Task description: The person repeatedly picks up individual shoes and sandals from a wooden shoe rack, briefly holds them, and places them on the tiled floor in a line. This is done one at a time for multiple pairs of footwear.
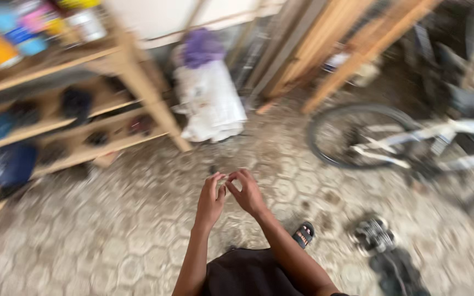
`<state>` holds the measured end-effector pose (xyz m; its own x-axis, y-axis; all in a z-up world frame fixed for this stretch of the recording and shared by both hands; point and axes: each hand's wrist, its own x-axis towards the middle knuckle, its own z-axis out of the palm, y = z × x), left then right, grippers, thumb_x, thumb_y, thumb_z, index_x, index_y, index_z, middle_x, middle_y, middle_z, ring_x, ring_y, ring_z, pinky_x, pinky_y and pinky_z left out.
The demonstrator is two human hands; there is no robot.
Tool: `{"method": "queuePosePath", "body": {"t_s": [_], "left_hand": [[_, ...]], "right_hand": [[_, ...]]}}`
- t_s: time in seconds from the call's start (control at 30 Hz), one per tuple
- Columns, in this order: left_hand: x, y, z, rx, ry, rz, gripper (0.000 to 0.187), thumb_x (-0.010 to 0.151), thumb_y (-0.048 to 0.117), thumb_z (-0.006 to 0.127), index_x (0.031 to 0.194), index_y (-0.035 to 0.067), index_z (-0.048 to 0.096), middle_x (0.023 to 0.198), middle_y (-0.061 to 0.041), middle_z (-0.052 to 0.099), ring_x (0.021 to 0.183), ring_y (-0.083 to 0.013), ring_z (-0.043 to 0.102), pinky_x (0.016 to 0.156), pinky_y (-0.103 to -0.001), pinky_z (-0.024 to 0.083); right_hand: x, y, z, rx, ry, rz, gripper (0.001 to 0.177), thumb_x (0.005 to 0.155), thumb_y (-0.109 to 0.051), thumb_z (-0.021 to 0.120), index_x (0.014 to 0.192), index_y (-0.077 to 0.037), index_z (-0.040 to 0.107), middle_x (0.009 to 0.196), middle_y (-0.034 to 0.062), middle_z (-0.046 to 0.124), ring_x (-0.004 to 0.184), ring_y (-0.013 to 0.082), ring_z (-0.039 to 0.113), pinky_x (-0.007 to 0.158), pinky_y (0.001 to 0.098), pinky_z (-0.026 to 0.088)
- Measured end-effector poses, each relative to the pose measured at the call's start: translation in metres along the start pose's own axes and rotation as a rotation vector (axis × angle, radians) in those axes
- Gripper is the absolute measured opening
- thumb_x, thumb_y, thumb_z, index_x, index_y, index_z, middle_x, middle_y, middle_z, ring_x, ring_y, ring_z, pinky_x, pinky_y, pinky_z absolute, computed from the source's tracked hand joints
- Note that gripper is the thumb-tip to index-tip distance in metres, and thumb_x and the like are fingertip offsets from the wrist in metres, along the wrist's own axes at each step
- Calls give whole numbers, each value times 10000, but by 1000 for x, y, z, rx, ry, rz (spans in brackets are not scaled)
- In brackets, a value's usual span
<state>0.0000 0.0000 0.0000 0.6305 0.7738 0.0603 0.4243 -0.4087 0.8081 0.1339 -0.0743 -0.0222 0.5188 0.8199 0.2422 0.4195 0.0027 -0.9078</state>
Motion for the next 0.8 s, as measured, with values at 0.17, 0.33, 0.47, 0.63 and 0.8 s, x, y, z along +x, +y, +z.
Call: {"method": "queuePosePath", "body": {"t_s": [0.17,0.33,0.47,0.63,0.8], "left_hand": [[-57,-46,-93,-32,288,-139,288,1041,215,537,1296,87,577,1397,-108,620,1300,-337,589,1027,-445,482],[-99,-86,-165,10,578,-261,217,1024,199,564,1193,84,637,1350,-113,647,1233,-352,625,967,-455,502],[-125,-116,-203,-27,785,-276,208,998,134,597,1197,80,627,1305,-132,655,1204,-364,646,949,-449,519],[-135,-152,-253,33,941,-309,266,954,67,620,1219,77,640,1282,-159,671,1192,-386,648,962,-454,520],[-107,-198,-319,62,1011,-424,277,966,87,619,1243,74,625,1267,-155,664,1157,-386,656,936,-452,529]], "right_hand": [[8,-57,110,79,-301,-196,162,896,-93,768,1050,-68,724,1040,108,671,1004,285,665,854,403,541],[19,-101,203,148,-520,-263,122,920,-115,758,1032,-85,722,1059,99,667,989,259,679,835,397,550],[23,-117,275,225,-710,-328,147,923,-118,750,1051,-70,695,1085,95,673,962,245,684,820,387,556],[45,-138,361,276,-862,-360,166,909,-92,743,1056,-40,684,1074,109,667,942,242,695,819,375,554],[89,-167,453,293,-960,-479,162,902,-99,752,1031,-43,673,1044,94,674,924,233,699,816,356,558]]}}
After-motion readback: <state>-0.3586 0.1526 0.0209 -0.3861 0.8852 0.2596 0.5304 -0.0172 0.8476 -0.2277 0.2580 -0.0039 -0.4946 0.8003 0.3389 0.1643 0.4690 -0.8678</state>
